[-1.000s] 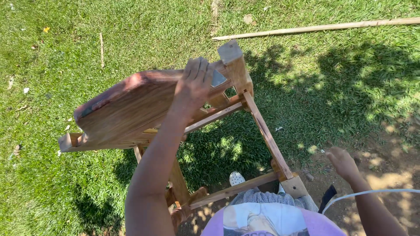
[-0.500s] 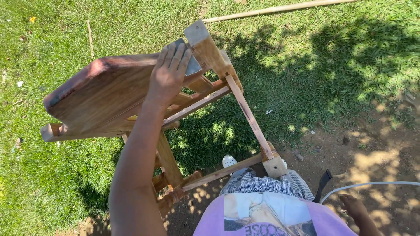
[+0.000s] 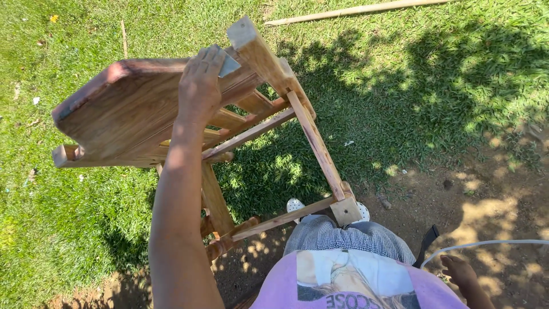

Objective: Sanding a wooden chair using a piece of sandpaper to smooth the surface.

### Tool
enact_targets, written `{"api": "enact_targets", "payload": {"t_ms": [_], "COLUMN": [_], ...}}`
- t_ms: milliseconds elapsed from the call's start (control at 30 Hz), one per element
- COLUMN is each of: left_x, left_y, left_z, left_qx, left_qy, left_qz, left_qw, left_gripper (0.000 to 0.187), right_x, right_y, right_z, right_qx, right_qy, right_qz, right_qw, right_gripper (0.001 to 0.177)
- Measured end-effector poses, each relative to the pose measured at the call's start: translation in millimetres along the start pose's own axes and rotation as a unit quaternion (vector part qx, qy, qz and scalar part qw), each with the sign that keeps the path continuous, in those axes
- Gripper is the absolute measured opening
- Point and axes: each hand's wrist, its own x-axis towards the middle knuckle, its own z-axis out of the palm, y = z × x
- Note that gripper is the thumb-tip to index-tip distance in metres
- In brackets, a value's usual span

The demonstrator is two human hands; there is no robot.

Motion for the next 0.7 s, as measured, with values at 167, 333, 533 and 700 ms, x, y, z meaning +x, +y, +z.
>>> {"api": "enact_targets", "payload": {"t_ms": [167, 333, 533, 700], "left_x": [29.3, 53.9, 58.9, 32.7], "left_y": [10.1, 33.8, 34.4, 54.0], "left_z": [15.7, 64.8, 82.6, 64.6], "left_qx": [-0.150, -0.071, -0.117, -0.098], "left_qy": [0.014, -0.014, -0.026, 0.018], "left_qz": [-0.174, -0.061, -0.154, -0.123], "left_qw": [0.973, 0.995, 0.981, 0.987], "left_gripper": [0.042, 0.052, 0.050, 0.051], "right_x": [21.6, 32.6, 28.2, -1.2], "right_y": [14.6, 18.4, 29.3, 18.8], "right_z": [-5.3, -9.1, -12.3, -27.1], "right_qx": [-0.007, -0.677, -0.486, -0.245], "right_qy": [-0.027, 0.041, 0.099, 0.026], "right_qz": [-0.018, -0.301, -0.324, -0.228], "right_qw": [0.999, 0.670, 0.806, 0.942], "right_gripper": [0.038, 0.053, 0.077, 0.054]}}
